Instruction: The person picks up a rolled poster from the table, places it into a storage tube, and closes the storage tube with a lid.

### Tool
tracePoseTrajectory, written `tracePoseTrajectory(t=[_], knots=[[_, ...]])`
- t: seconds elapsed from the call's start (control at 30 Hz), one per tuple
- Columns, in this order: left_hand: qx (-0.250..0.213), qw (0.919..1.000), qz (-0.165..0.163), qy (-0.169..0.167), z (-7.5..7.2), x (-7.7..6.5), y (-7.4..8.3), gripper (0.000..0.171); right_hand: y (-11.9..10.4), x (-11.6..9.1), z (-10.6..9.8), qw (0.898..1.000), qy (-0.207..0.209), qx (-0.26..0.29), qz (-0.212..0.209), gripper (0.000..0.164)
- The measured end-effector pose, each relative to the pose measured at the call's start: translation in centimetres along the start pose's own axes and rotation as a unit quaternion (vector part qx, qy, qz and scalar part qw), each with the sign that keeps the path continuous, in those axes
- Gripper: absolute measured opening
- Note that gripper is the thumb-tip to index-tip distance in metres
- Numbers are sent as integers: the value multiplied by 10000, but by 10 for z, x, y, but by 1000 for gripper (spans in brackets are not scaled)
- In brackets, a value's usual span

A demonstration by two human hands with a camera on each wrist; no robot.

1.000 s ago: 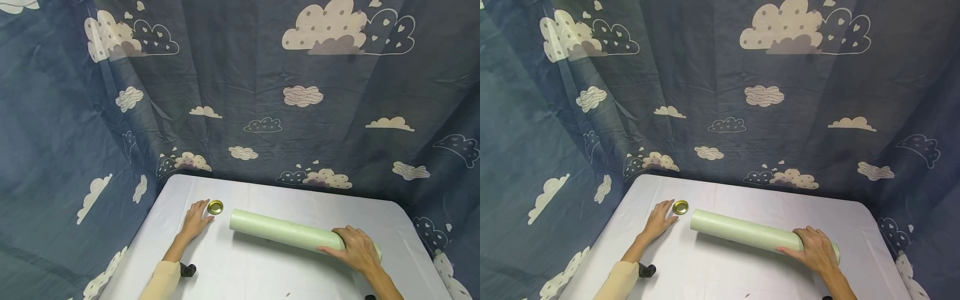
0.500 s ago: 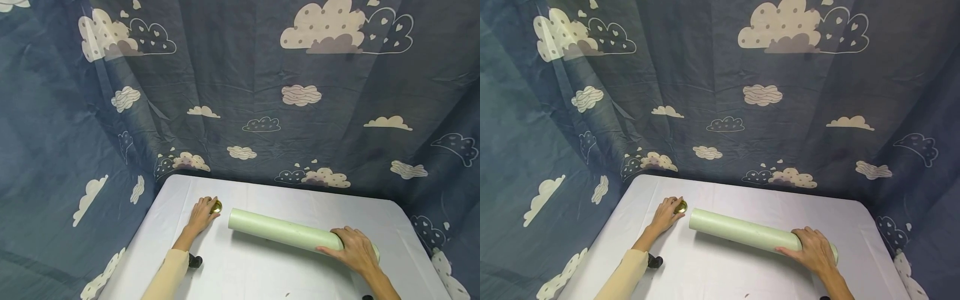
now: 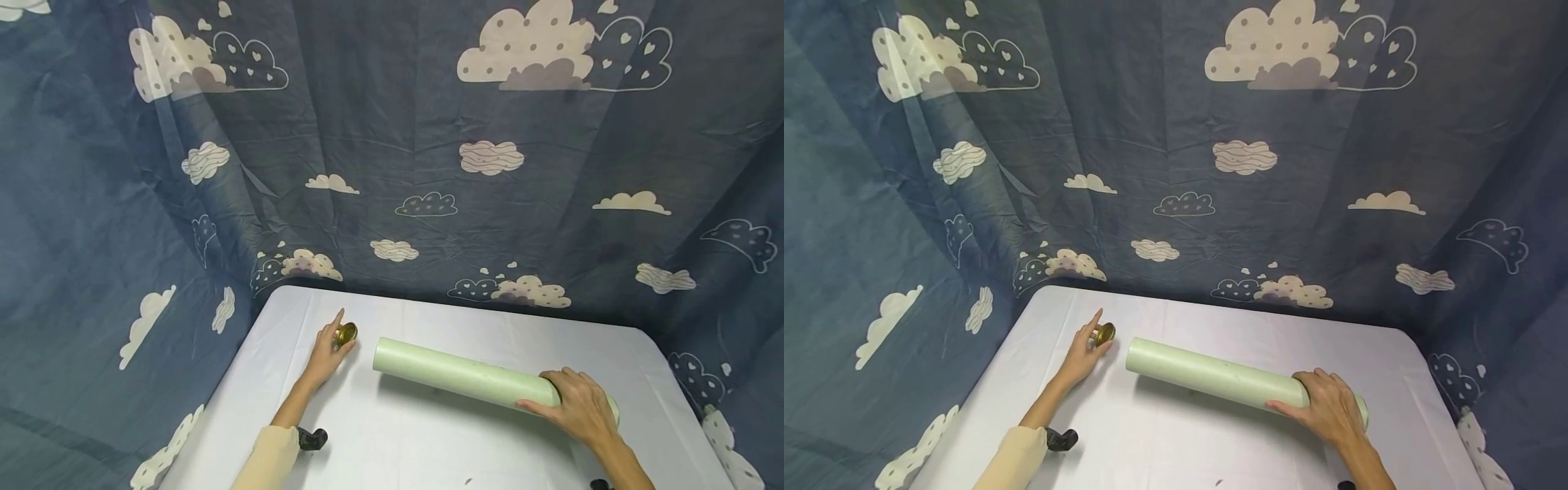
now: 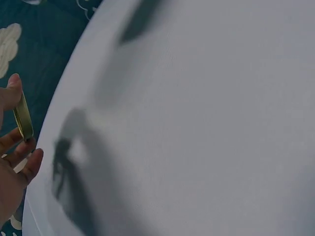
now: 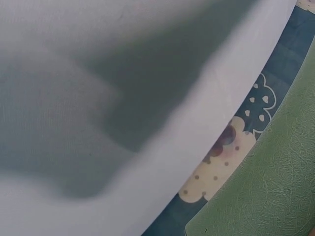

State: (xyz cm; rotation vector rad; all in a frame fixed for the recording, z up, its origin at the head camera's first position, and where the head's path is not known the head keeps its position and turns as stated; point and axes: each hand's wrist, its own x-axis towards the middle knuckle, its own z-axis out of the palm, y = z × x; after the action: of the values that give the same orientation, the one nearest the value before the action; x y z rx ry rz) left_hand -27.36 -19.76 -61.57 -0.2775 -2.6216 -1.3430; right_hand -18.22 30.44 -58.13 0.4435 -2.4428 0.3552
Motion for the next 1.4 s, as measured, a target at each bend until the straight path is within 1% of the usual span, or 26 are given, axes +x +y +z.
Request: tracePoseTrajectory(t=[0.07, 0.13, 0.2, 0.3, 0.4, 0.47, 0.63, 0.83, 0.93, 1.03, 1.17, 1.23, 1.4], knots=[[-570, 9979, -294, -44, -4, -4, 5, 76, 0, 0, 1, 10000, -1, 2, -6, 76], [-1008, 9934, -539, -109, -7, -8, 9, 73, -1, 1, 2, 10000, 4, 20, -10, 76], [-1309, 9887, -718, -146, -10, -11, 12, 67, -1, 2, 2, 10000, 6, 34, -12, 76], [-1636, 9829, -838, -140, -14, -15, 15, 56, -3, 3, 3, 10000, 7, 47, -17, 76], [-1971, 9767, -840, -133, -18, -18, 19, 50, -5, 7, 4, 10000, 15, 80, -42, 75], [-2246, 9709, -804, -202, -19, -19, 21, 50, -6, 9, 4, 9999, 28, 112, -69, 75], [-2774, 9576, -587, -513, -21, -24, 28, 51, -9, 16, 5, 9998, 103, 137, -142, 76], [-3171, 9437, -335, -885, -22, -28, 39, 54, -13, 23, 8, 9997, 92, 175, -162, 75], [-3211, 9409, -168, -1067, -22, -29, 41, 56, -14, 25, 9, 9997, 83, 169, -157, 75], [-3198, 9407, -35, -1134, -21, -29, 42, 57, -14, 27, 9, 9997, 72, 169, -148, 75], [-3137, 9429, -4, -1119, -22, -30, 43, 57, -14, 27, 10, 9998, 53, 183, -115, 74], [-3056, 9457, 5, -1106, -22, -30, 44, 57, -14, 27, 11, 9997, 49, 201, -98, 73], [-2884, 9509, 155, -1113, -23, -30, 45, 57, -15, 27, 11, 9997, 30, 229, -87, 72]])
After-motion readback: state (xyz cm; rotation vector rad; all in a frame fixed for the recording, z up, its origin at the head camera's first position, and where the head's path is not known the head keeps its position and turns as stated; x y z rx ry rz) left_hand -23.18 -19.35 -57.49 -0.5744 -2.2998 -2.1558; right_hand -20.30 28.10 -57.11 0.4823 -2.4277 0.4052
